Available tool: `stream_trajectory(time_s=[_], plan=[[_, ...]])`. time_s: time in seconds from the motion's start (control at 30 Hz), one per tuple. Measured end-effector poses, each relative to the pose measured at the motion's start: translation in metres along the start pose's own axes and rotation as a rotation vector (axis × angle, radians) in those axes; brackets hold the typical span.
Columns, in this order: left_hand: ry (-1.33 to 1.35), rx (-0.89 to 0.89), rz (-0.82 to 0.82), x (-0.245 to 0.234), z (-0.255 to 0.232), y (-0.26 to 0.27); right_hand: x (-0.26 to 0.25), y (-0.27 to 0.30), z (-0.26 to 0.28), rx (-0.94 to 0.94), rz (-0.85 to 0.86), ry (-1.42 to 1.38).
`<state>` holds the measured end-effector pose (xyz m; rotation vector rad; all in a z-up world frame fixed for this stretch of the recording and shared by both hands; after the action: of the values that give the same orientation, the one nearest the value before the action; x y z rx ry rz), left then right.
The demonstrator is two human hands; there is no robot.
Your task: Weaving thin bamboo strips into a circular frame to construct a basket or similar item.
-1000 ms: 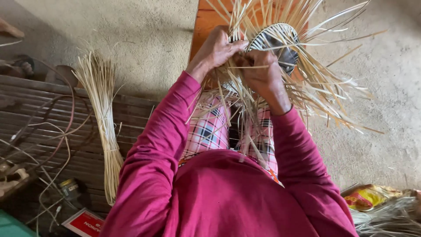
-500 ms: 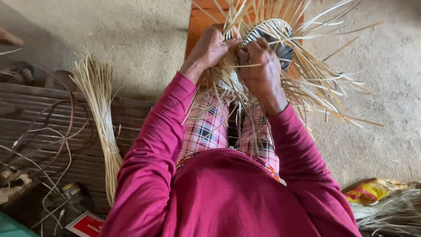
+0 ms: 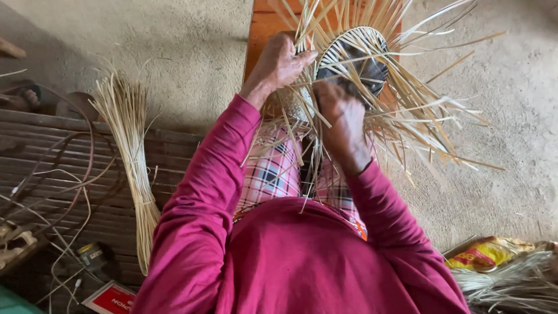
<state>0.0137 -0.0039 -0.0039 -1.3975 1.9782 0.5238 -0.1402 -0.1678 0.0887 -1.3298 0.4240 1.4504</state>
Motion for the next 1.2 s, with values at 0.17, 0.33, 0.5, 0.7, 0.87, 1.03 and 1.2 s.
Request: stream_trajectory(time_s=[0.17, 0.33, 0.5, 0.7, 0.87, 1.03, 1.2], plan=[[-1.042, 0.157, 0.216, 0.015, 0.025, -0.017, 0.016, 0.029, 0.014, -0.007, 0.069, 0.08], [0.244, 0.105, 0.047, -0.018, -0.033, 0.016, -0.008, 0.028, 0.026, -0.034, 0.079, -0.109], [-0.782, 0.683, -0.23, 0.014, 0.004, -0.004, -0.008, 0.079, 0.011, -0.085, 0.128, -0.006], [0.226, 0.149, 0.131, -0.002, -0.014, 0.01, -0.024, 0.163, -0.019, 0.06, -0.019, -0.185], [0.348, 0.155, 0.103, -0.006, -0.008, 0.015, 0.007, 0.223, -0.053, 0.212, -0.058, -0.256], [0.218, 0.104, 0.074, 0.001, -0.003, 0.012, 0.001, 0.221, -0.038, 0.239, 0.032, -0.447], [0.221, 0.114, 0.052, 0.002, -0.004, 0.008, -0.018, 0.212, -0.022, 0.195, 0.095, -0.583]])
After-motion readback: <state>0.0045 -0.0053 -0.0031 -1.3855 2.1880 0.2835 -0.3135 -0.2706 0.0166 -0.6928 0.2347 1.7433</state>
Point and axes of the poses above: each hand's wrist, its own y-axis away from the middle knuckle, its own x-axis out of the palm, z = x × y, the point moved 1 cm from there along -y, towards the middle knuckle, and after that the axes turned 6 degrees about z, right-handed, at the moved point
